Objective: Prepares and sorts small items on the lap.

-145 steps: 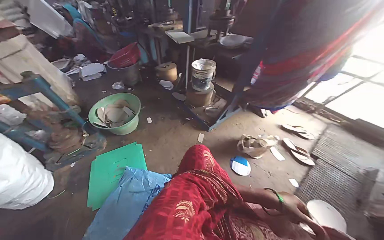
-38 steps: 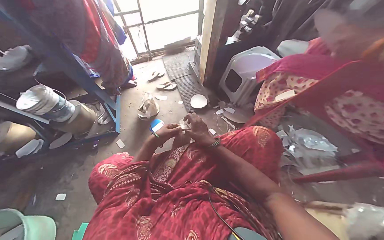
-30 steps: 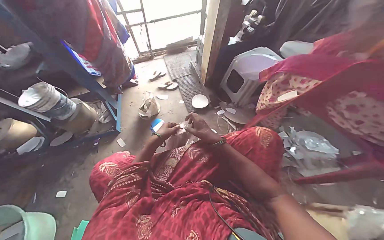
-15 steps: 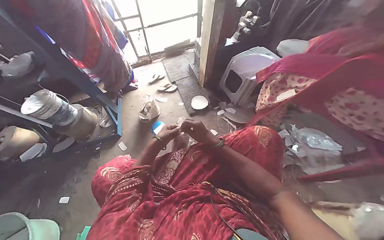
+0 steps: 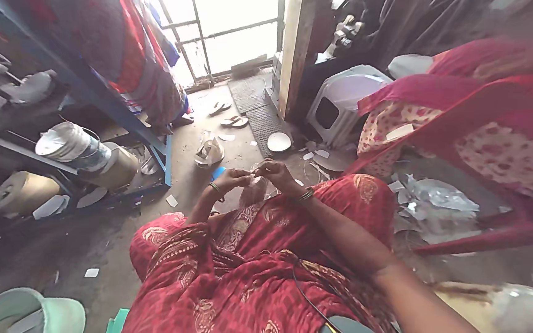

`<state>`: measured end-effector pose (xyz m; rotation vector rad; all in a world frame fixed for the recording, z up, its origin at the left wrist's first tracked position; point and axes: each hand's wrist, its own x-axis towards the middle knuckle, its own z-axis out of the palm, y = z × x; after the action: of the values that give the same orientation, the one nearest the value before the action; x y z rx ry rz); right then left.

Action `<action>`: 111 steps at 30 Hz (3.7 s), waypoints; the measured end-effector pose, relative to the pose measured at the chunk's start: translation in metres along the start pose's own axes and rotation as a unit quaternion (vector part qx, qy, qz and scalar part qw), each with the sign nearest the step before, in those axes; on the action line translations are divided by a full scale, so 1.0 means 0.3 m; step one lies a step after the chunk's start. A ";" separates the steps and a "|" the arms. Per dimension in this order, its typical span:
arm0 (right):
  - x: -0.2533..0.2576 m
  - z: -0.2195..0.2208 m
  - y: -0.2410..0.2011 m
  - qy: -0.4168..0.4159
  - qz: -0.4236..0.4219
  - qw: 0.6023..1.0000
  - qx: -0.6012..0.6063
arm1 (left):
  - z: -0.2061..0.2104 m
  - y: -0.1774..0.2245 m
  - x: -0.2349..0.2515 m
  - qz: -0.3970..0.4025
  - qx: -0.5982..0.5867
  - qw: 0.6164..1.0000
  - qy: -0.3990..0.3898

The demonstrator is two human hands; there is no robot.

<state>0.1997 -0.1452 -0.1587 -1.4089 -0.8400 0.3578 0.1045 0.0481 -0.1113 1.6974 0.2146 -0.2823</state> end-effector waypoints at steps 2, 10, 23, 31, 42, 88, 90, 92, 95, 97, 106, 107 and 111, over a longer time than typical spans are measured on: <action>-0.004 0.002 -0.010 0.001 0.015 1.000 0.004 | 0.003 0.018 0.000 0.009 0.092 0.995 0.024; 0.004 0.006 0.016 -0.004 0.031 0.999 0.011 | 0.033 0.039 -0.010 0.288 0.397 0.857 0.157; 0.061 0.072 -0.187 0.049 -0.201 0.973 -0.102 | -0.008 0.156 -0.126 0.349 0.316 0.851 0.233; 0.032 0.053 -0.212 -0.087 -0.099 0.980 -0.146 | -0.002 0.130 -0.143 0.472 0.491 0.685 0.258; 0.025 0.092 -0.133 0.127 -0.140 0.975 -0.119 | 0.096 0.075 -0.094 0.259 0.109 0.919 0.277; -0.161 -0.101 -0.280 0.135 -0.221 0.908 -0.328 | 0.218 0.257 0.012 0.086 0.025 0.937 0.339; -0.182 -0.092 -0.207 0.138 -0.205 0.920 -0.306 | 0.222 0.182 0.027 0.085 0.043 0.938 0.332; -0.193 -0.079 -0.187 0.134 -0.185 0.924 -0.306 | 0.202 0.162 0.010 0.106 0.124 0.940 0.299; -0.183 -0.052 -0.203 0.117 -0.181 0.921 -0.325 | 0.190 0.174 -0.016 0.180 0.279 0.905 0.266; -0.164 -0.016 -0.224 0.086 -0.199 0.912 -0.348 | 0.197 0.184 -0.025 0.221 0.333 0.881 0.253; -0.054 0.042 -0.311 0.069 -0.222 0.935 -0.269 | 0.251 0.204 -0.129 0.158 0.059 0.951 0.259; -0.044 0.045 -0.316 0.067 -0.230 0.931 -0.275 | 0.253 0.194 -0.123 0.163 0.034 0.953 0.252; -0.027 0.057 -0.356 0.083 -0.238 0.915 -0.315 | 0.245 0.163 -0.100 0.206 0.017 0.952 0.227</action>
<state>0.1553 -0.1567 -0.0603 -1.7212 -1.1780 -0.4447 0.0862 -0.0312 -0.0656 1.7778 0.1873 0.4235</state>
